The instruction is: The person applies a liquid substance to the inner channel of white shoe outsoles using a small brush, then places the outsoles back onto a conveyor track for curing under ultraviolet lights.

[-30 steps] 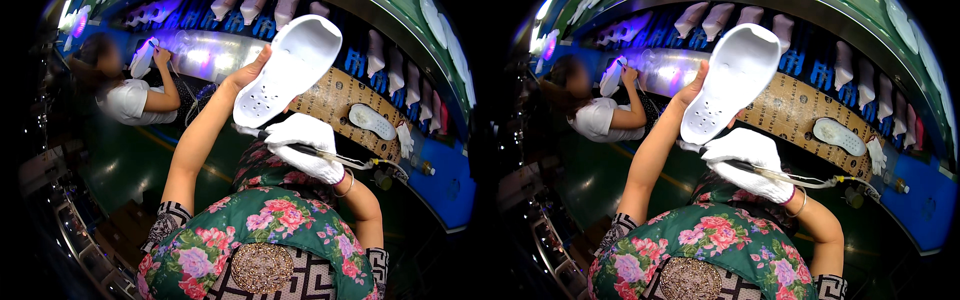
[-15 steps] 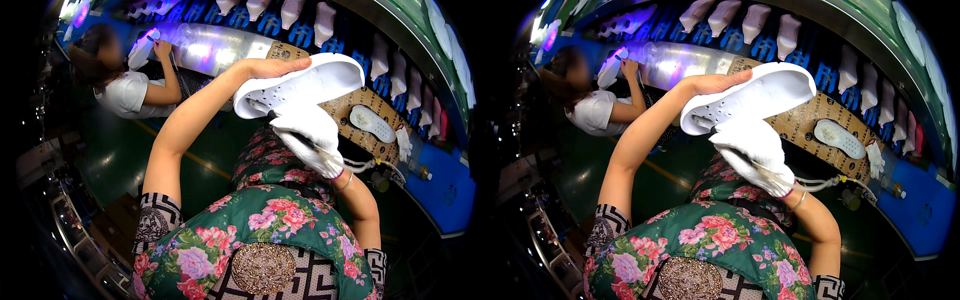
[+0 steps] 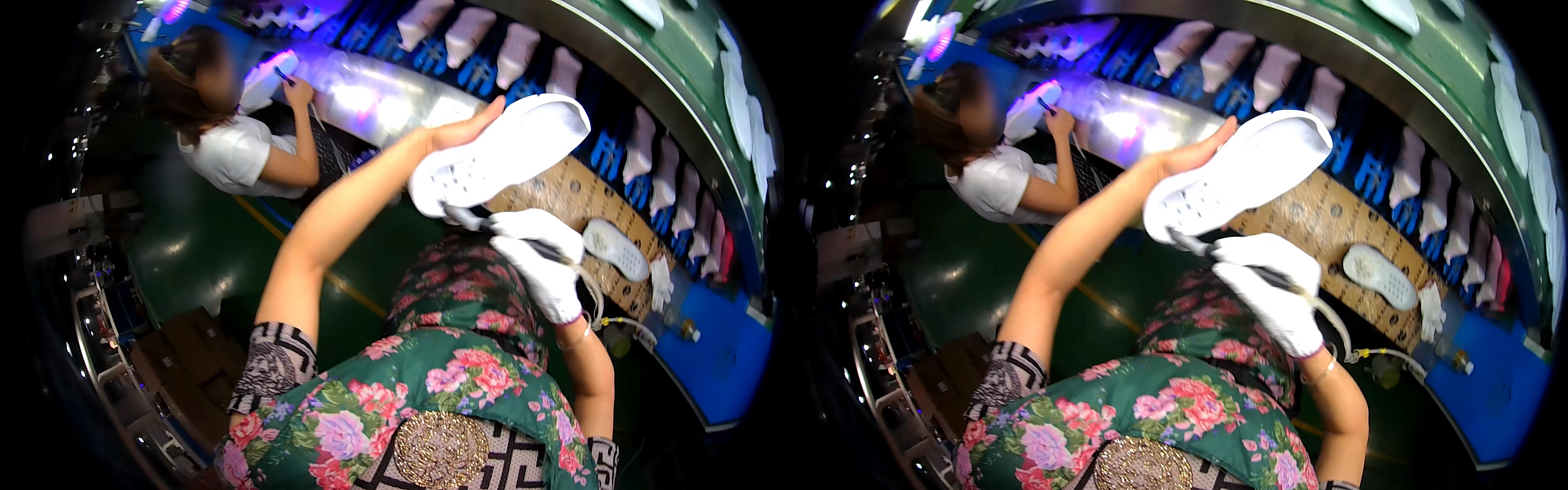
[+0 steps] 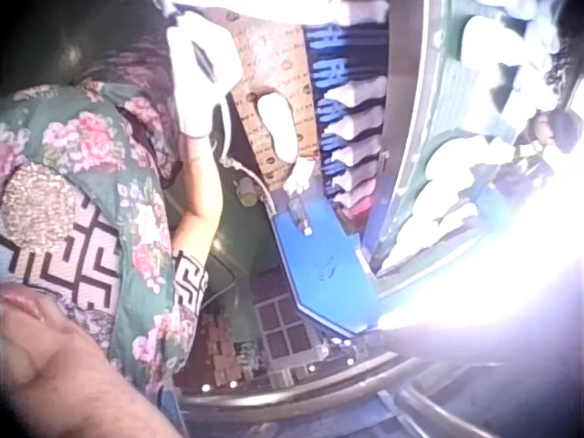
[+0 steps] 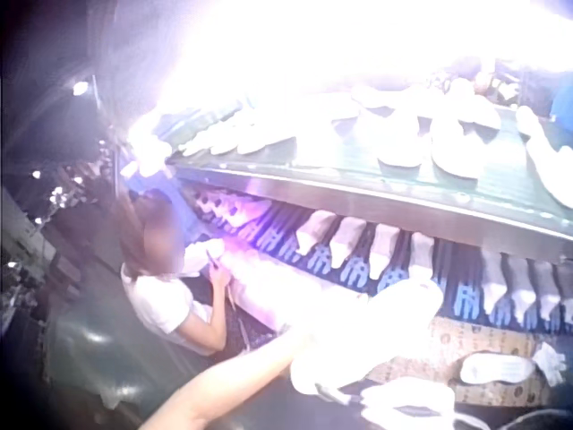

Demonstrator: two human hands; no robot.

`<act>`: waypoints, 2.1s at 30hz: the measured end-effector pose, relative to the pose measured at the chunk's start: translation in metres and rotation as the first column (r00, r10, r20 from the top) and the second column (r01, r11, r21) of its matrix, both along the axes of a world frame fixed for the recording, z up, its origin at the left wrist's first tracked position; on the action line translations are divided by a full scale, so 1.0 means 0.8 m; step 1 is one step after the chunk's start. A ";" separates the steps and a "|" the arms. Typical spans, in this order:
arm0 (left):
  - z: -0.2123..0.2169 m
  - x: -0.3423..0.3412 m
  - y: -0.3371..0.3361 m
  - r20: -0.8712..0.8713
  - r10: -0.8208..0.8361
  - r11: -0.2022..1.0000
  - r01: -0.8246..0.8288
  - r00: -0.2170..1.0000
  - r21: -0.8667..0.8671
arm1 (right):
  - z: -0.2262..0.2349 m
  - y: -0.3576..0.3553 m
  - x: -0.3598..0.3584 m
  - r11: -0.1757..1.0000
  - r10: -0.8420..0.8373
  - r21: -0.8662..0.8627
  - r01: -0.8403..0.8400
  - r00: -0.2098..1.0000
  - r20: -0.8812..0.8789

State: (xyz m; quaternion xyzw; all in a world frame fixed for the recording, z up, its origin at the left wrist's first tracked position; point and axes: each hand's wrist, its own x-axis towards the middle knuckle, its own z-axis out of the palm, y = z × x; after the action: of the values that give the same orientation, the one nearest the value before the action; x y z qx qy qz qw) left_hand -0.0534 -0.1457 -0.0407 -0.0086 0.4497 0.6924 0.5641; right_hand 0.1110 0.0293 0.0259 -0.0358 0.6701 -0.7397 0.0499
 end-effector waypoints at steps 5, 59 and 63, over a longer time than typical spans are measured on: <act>-0.037 0.058 -0.002 0.055 0.429 0.843 -0.421 0.902 0.334 | -0.002 0.026 -0.036 0.948 -0.315 0.075 0.310 0.947 0.065; -0.035 0.184 0.067 0.415 0.571 0.622 -0.703 0.709 0.344 | 0.040 0.015 -0.030 0.915 -0.284 0.165 0.369 0.876 -0.389; -0.036 0.180 0.059 0.450 0.554 0.575 -0.712 0.701 0.402 | 0.039 0.009 -0.033 0.813 -0.213 0.342 0.472 0.787 -0.579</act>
State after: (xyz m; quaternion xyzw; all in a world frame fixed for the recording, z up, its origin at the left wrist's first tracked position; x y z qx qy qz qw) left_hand 0.0907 -0.0982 -0.0694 -0.1045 0.1146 0.9382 0.3094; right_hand 0.0844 0.0364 0.0571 -0.0927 0.8112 -0.5137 -0.2636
